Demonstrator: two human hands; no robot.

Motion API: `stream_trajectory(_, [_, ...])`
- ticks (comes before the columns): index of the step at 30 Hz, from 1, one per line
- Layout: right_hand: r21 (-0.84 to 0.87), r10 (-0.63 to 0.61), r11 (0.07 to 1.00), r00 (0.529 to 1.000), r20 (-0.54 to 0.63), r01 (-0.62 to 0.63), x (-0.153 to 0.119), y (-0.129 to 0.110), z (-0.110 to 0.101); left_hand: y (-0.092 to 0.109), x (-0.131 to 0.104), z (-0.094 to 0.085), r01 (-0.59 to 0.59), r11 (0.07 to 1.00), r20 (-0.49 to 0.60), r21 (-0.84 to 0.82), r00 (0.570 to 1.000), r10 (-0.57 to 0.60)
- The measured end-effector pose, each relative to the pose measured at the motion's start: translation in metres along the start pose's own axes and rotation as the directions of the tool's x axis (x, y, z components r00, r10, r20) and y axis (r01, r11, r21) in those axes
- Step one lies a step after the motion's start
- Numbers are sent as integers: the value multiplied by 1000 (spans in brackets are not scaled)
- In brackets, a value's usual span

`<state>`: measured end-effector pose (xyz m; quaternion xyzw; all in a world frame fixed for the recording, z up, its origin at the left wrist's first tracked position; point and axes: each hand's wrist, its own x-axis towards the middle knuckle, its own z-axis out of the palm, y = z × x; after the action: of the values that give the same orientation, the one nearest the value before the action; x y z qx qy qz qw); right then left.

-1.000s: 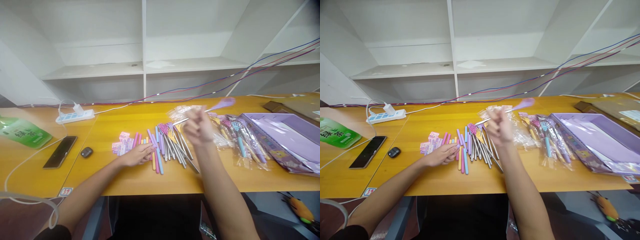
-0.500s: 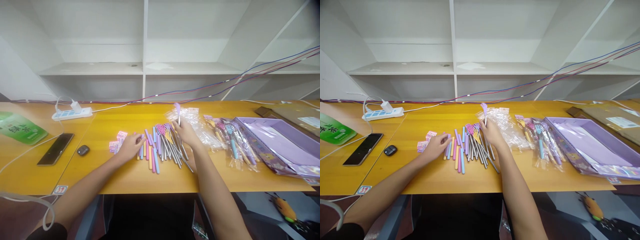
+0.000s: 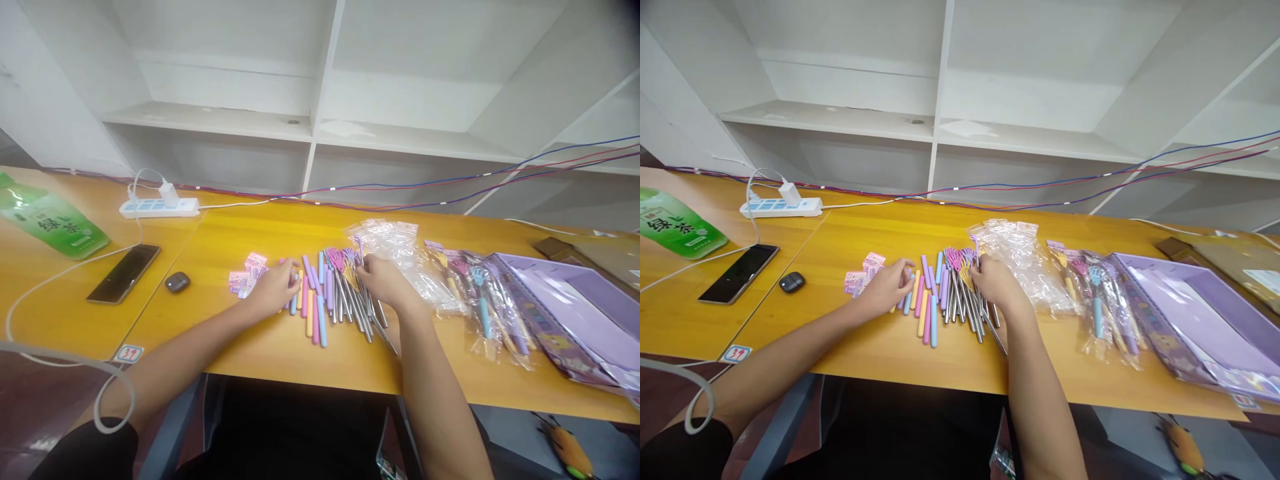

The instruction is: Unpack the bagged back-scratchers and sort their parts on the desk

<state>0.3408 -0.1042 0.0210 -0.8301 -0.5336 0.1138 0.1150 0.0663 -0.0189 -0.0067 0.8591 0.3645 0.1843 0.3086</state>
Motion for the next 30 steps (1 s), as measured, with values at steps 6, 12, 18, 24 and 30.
stream_trajectory(6, [-71, 63, 996, 997, 36, -60, -5, -2, -7, -2, 0, 1, -18, 999, 3, 28, 1000, 17])
stream_trajectory(12, [-88, 74, 994, 996, 54, -70, -5, 1, -7, 1, -1, -1, -10, 1000, 22, 23, 1000, 9])
stream_trajectory(18, [-143, 83, 987, 996, 35, -77, -7, -3, -10, 4, -2, -2, -12, 1000, 45, 26, 999, 11])
stream_trajectory(24, [-159, 105, 983, 991, 77, -92, -8, -3, -11, 1, -2, -1, -29, 999, 45, 28, 999, 28])
stream_trajectory(30, [-121, 121, 985, 993, -15, -122, -7, 0, -16, 1, 0, -1, -39, 999, 38, 27, 999, 38])
